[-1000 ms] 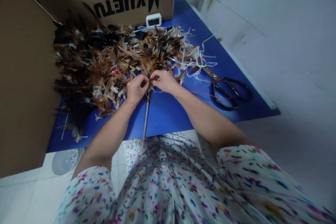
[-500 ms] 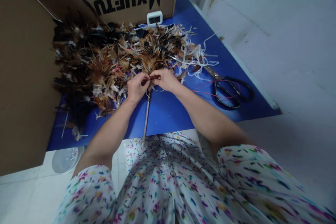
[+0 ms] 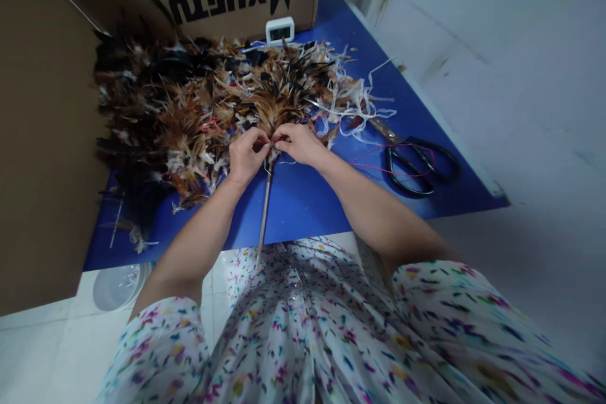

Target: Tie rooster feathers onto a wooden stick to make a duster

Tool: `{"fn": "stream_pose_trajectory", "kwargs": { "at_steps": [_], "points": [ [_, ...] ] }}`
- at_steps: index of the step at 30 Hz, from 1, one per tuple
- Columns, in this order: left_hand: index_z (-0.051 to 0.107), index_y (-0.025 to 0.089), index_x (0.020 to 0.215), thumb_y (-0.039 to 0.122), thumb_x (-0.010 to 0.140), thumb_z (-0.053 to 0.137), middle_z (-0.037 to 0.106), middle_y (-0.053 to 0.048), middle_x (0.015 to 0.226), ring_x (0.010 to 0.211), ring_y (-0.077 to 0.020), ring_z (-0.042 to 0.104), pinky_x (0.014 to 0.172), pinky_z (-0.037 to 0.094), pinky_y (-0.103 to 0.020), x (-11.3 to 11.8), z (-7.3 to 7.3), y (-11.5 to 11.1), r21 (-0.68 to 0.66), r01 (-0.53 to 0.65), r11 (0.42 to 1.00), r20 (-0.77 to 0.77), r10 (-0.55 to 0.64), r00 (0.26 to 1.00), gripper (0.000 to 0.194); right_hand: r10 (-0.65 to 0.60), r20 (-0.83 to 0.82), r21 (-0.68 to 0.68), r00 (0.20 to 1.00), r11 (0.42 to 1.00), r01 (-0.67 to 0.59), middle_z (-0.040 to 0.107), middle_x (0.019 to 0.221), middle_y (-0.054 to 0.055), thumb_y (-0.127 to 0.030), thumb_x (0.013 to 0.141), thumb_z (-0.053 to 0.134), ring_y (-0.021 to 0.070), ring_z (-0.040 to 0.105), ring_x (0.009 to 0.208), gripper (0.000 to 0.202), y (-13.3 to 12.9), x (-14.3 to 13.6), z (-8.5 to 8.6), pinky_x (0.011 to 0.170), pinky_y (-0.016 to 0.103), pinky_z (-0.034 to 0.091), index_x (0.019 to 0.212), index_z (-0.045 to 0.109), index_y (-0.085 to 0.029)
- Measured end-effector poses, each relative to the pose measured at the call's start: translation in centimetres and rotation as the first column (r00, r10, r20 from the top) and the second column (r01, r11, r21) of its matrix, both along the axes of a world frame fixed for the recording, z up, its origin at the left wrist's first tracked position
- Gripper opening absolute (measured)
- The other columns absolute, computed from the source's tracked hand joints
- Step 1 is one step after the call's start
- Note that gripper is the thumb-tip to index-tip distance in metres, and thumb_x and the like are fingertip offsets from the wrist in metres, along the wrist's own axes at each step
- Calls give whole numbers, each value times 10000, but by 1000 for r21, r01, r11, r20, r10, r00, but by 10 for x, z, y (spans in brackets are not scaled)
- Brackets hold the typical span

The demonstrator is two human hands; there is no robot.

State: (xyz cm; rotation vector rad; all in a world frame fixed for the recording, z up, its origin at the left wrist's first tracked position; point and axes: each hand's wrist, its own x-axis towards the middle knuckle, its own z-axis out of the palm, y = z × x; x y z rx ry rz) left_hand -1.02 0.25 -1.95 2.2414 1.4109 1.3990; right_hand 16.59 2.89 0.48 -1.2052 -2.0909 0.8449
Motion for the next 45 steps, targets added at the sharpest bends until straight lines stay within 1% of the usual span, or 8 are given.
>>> {"fn": "stream_pose_trajectory", "kwargs": {
  "at_steps": [4, 9, 15, 21, 23, 30, 37, 45],
  "points": [
    [617, 195, 805, 125, 774, 674, 673, 26, 764, 695, -112, 659, 678, 533, -226, -1, -2, 1, -21, 11, 1000, 34, -11, 999, 95, 15, 62, 29, 998, 999, -17, 681, 985, 57, -102, 840, 589, 162, 596, 842, 165, -1, -1, 0, 798, 291, 435, 929, 717, -158],
    [618, 196, 793, 128, 768, 675, 669, 38, 742, 681, -100, 648, 672, 516, -215, -1, -1, 1, -46, 21, 999, 61, -18, 998, 92, 18, 141, 43, 990, 999, -24, 663, 1019, 78, -112, 876, 556, 165, 587, 856, 164, -6, -2, 7, 803, 287, 424, 962, 690, -151],
    [622, 193, 782, 148, 775, 687, 671, 40, 713, 650, -98, 639, 656, 512, -210, -2, 3, -4, -108, -2, 994, 62, 9, 998, 79, 5, 129, 68, 992, 998, -14, 683, 937, 73, -104, 853, 583, 162, 594, 817, 127, -6, 1, 6, 772, 279, 422, 899, 692, -150],
    [696, 200, 783, 110, 767, 688, 733, -2, 786, 757, -144, 679, 769, 538, -273, -6, 9, -4, -135, -15, 991, -86, 3, 996, 92, -16, 83, 72, 996, 997, 10, 705, 844, 46, -82, 814, 591, 149, 604, 738, 150, -4, 3, 2, 708, 267, 418, 878, 708, -151],
    [722, 203, 786, 112, 768, 694, 740, -13, 796, 762, -154, 680, 773, 537, -287, -7, 11, -4, -143, -13, 990, -118, -4, 993, 97, -15, 82, 70, 996, 998, 10, 708, 828, 42, -74, 798, 604, 143, 603, 723, 151, -4, 3, 2, 699, 261, 414, 872, 714, -146],
    [765, 208, 790, 125, 775, 689, 735, -17, 778, 763, -165, 677, 765, 527, -297, -11, 14, -5, -184, -5, 983, -168, -26, 985, 114, -16, 95, 78, 995, 997, 8, 702, 797, 42, -74, 765, 633, 139, 591, 702, 126, -4, 5, 5, 680, 261, 410, 830, 720, -137],
    [783, 211, 805, 129, 776, 698, 738, -25, 786, 766, -173, 683, 749, 522, -300, -17, 17, -4, -222, 12, 975, -214, -60, 975, 122, -1, 91, 89, 996, 996, -7, 679, 763, 26, -69, 744, 631, 125, 557, 668, 100, -5, 5, 6, 663, 257, 399, 754, 682, -155],
    [799, 226, 793, 122, 761, 699, 755, -28, 794, 766, -175, 696, 760, 539, -306, -20, 21, -5, -260, 29, 965, -204, -84, 975, 147, 18, 125, 133, 992, 991, -35, 677, 787, 35, -76, 740, 628, 146, 584, 716, 94, -3, 4, 3, 685, 273, 409, 731, 653, -167]
  ]
}}
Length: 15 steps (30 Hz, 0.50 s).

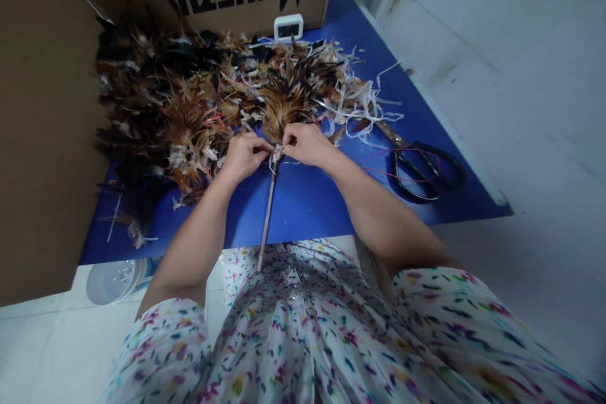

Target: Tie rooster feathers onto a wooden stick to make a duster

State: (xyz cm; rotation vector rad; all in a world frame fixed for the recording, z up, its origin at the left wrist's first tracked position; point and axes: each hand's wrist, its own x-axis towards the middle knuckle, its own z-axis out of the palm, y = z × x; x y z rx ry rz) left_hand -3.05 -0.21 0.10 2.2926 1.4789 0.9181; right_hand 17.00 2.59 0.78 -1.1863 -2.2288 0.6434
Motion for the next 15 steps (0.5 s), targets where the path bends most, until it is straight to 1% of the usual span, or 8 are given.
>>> {"fn": "stream_pose_trajectory", "kwargs": {
  "at_steps": [3, 8, 15],
  "points": [
    [804, 234, 805, 122, 763, 695, 753, -24, 796, 770, -174, 696, 765, 542, -308, -1, 0, 1, -7, 2, 1000, -9, -3, 1000, 161, -8, 7, -14, 1000, 1000, 9, 674, 784, 37, -84, 737, 648, 146, 583, 715, 83, -1, 0, 2, 686, 275, 409, 720, 643, -164],
    [815, 240, 808, 78, 733, 692, 746, -23, 790, 767, -171, 688, 772, 539, -306, -1, 1, 1, -35, -11, 999, -4, 11, 1000, 217, -6, -11, -27, 1000, 1000, 5, 670, 774, 33, -87, 742, 646, 141, 578, 704, 91, 0, 0, 1, 682, 272, 407, 708, 629, -170],
    [811, 232, 794, 95, 723, 668, 751, -25, 794, 763, -174, 685, 770, 536, -301, -2, 2, 0, -31, -32, 999, -44, 30, 999, 210, -6, 18, 32, 1000, 999, 5, 664, 778, 32, -69, 737, 621, 143, 564, 715, 113, 1, -2, -3, 704, 269, 409, 698, 619, -175]
  ]
}}
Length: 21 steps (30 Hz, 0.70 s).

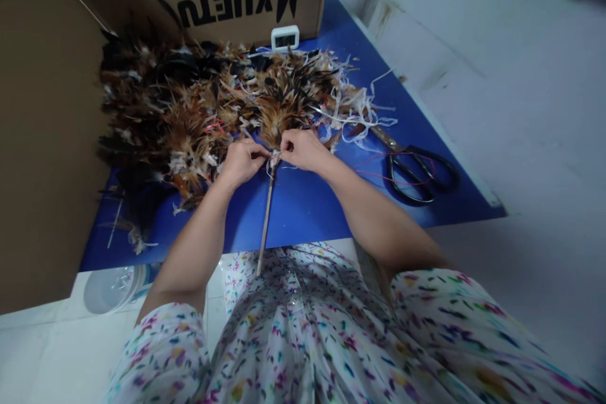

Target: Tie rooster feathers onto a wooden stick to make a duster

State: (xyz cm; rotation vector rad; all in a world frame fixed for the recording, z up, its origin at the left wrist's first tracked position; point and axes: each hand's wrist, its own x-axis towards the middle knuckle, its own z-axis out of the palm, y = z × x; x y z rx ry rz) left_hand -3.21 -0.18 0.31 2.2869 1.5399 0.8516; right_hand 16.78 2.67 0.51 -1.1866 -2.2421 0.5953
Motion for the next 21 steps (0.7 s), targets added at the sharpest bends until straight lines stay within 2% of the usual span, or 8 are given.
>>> {"fn": "stream_pose_trajectory", "kwargs": {
  "at_steps": [3, 7, 10, 12, 15, 21],
  "points": [
    [803, 221, 821, 97, 732, 630, 759, -30, 819, 777, -180, 690, 769, 538, -298, 0, 1, 0, 1, -18, 1000, -26, 18, 1000, 231, -1, 11, 23, 1000, 1000, 0, 652, 765, 29, -66, 740, 616, 144, 555, 717, 115, -1, -1, 0, 698, 265, 399, 698, 618, -173],
    [781, 204, 897, 106, 785, 577, 770, -51, 860, 798, -191, 694, 799, 532, -308, 8, 0, -4, 66, -107, 992, -30, 109, 994, 252, -13, 30, 14, 999, 1000, 13, 648, 772, 34, -56, 738, 609, 142, 547, 712, 116, -4, -1, 3, 702, 263, 397, 714, 632, -167],
    [733, 193, 799, 243, 851, 595, 743, -62, 768, 707, -201, 669, 709, 516, -310, 20, -1, -11, 51, -171, 984, -98, 175, 980, 156, -16, 43, 9, 999, 1000, 15, 653, 795, 44, -48, 736, 605, 142, 551, 719, 118, -5, -1, 6, 715, 262, 402, 735, 646, -158],
    [689, 196, 741, 345, 858, 621, 720, -72, 726, 676, -217, 661, 651, 499, -315, 28, -2, -16, 28, -210, 977, -166, 212, 963, 202, -10, 47, 10, 999, 1000, 9, 659, 808, 49, -49, 736, 608, 146, 557, 733, 117, -4, -1, 6, 723, 263, 405, 741, 652, -157],
    [645, 205, 735, 409, 812, 687, 712, -90, 731, 677, -247, 675, 605, 483, -323, 34, -3, -20, 41, -234, 971, -229, 237, 944, 222, 1, 34, 2, 999, 1000, -1, 671, 813, 52, -44, 737, 605, 148, 567, 747, 125, -4, -1, 7, 732, 262, 407, 746, 656, -157],
    [597, 217, 705, 316, 793, 694, 698, -80, 691, 645, -237, 679, 573, 457, -303, 32, -9, -18, 97, -238, 966, -248, 255, 935, 164, 7, -66, -23, 998, 1000, -8, 672, 778, 26, -44, 762, 578, 132, 581, 721, 144, -6, 0, 8, 726, 253, 411, 771, 661, -161]
  ]
}}
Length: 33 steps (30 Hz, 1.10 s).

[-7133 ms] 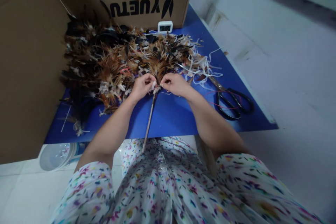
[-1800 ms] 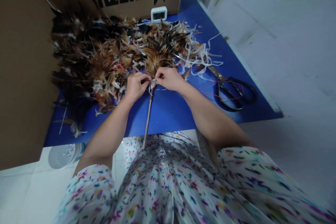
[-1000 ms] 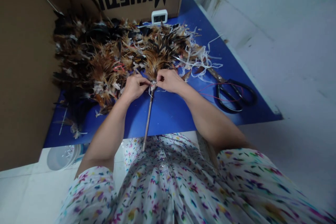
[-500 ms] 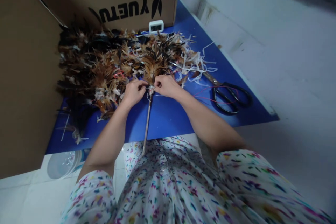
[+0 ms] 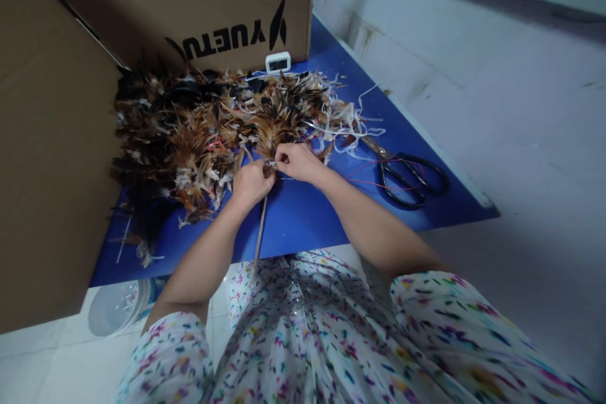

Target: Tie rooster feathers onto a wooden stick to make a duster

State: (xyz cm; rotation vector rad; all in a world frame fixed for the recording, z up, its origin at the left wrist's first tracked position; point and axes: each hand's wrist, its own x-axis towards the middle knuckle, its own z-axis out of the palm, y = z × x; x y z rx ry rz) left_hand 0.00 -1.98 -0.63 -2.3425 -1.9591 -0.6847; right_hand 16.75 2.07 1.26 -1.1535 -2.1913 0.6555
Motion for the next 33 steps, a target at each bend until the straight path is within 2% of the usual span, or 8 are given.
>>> {"fn": "stream_pose_trajectory", "kwargs": {
  "at_steps": [4, 7, 10, 13, 17, 21, 26, 33],
  "points": [
    [610, 205, 723, 287, 833, 632, 669, -53, 642, 617, -207, 647, 605, 438, -291, -3, 8, 0, -6, -22, 1000, 124, 22, 992, 139, 2, -170, 17, 985, 1000, 1, 649, 755, 3, -129, 791, 608, 119, 566, 694, 54, 2, 0, -2, 703, 247, 421, 768, 637, -169],
    [595, 192, 712, 320, 866, 610, 629, -21, 604, 577, -162, 595, 608, 406, -267, -7, 20, 0, -1, -28, 1000, 308, 27, 951, 200, -64, -335, 95, 940, 990, 101, 639, 756, 7, -230, 820, 631, 121, 555, 690, 88, 4, 0, 0, 689, 252, 429, 754, 620, -172],
    [580, 191, 734, 382, 893, 602, 578, 22, 557, 492, -115, 523, 558, 381, -237, -12, 31, 1, 0, -9, 1000, 558, 7, 830, 250, -124, -447, 156, 886, 964, 214, 634, 756, 15, -318, 857, 616, 123, 544, 681, 183, 3, 1, 5, 687, 265, 436, 737, 609, -179],
    [556, 195, 742, 460, 883, 625, 533, 53, 528, 411, -86, 457, 483, 353, -222, -14, 36, 3, 29, 12, 1000, 773, -30, 633, 308, -133, -488, 120, 863, 969, 218, 622, 718, 11, -372, 861, 613, 123, 539, 659, 234, -1, -1, 8, 662, 266, 433, 722, 606, -184],
    [523, 191, 716, 569, 813, 694, 537, 48, 567, 437, -72, 468, 442, 339, -205, -13, 36, 6, 68, 83, 994, 947, -90, 308, 426, -68, -473, -154, 878, 988, -6, 565, 569, -25, -462, 838, 631, 109, 525, 532, 297, -14, -11, 11, 550, 243, 403, 745, 625, -180],
    [571, 167, 747, 574, 748, 760, 583, 27, 612, 509, -73, 520, 487, 396, -197, -10, 33, 8, 64, 134, 989, 992, -78, 100, 449, 78, -483, -387, 872, 874, -293, 592, 565, -40, -449, 819, 653, 73, 499, 431, 286, -34, -28, 13, 473, 210, 385, 809, 647, -164],
    [601, 157, 800, 475, 773, 780, 592, 33, 628, 524, -66, 544, 538, 445, -196, -10, 33, 7, -3, 173, 985, 999, 11, -43, 366, 197, -580, -479, 791, 703, -526, 625, 571, -52, -377, 792, 690, 69, 522, 412, 238, -53, -42, 10, 415, 183, 406, 785, 554, -182],
    [645, 154, 871, 440, 742, 798, 684, -15, 745, 638, -115, 650, 561, 478, -213, -11, 36, 8, -8, 167, 986, 994, 26, -105, 349, 113, -675, -479, 729, 684, -550, 690, 666, -10, -419, 691, 818, 93, 607, 476, 390, -54, -47, 5, 403, 194, 489, 774, 525, -176]
  ]
}}
